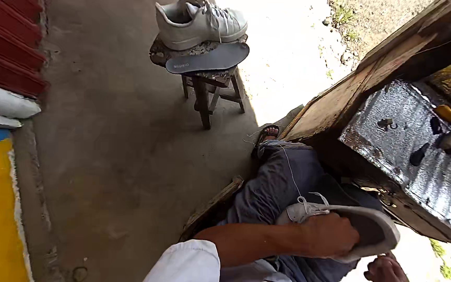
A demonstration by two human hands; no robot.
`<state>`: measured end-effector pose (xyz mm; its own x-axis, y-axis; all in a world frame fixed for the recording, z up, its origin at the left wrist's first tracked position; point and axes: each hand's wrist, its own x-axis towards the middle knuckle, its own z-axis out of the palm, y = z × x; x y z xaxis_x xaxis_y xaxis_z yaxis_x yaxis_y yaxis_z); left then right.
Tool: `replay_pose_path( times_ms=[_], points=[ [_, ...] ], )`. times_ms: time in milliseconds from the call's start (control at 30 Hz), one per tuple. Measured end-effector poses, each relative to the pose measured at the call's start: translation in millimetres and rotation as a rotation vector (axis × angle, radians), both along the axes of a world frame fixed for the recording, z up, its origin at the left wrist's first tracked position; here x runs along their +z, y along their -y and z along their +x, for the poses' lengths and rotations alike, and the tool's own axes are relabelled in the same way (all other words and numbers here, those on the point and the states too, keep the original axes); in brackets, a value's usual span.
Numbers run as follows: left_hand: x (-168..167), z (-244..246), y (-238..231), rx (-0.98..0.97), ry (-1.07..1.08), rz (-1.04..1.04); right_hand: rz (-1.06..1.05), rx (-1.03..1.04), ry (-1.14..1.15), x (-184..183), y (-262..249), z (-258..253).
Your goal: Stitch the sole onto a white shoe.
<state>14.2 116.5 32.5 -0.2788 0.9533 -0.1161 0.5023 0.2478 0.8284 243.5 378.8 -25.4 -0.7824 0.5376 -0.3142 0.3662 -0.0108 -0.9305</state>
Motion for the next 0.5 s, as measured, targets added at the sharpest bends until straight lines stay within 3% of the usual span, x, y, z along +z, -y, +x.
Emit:
replay_pose_path(
  times_ms=[67,167,333,433,500],
  points=[
    [1.6,9.7,17.2,0.065,-0.121,-0.015,0.116,-0.130,0.129,-22.2,-9.6,24.0],
    [-27.3,15.1,51.1,0.312,-0.448,0.141,0.183,-0.191,0.295,-62.2,-23.1,55.7],
    [-46.9,-3.8,88.9,0.431,-0.516,0.170,0.227,-0.195,0.518,-112.4,-33.8,101.2],
    [-35.3,-10.3,83.1,0.381,-0.519,0.160,0.326,-0.117,0.647,-103.3,-29.5,77.9],
    [-24.9,-13.0,73.5,0.350,-0.527,0.160,0.364,-0.207,0.465,-70.9,-10.7,35.7]
  ],
)
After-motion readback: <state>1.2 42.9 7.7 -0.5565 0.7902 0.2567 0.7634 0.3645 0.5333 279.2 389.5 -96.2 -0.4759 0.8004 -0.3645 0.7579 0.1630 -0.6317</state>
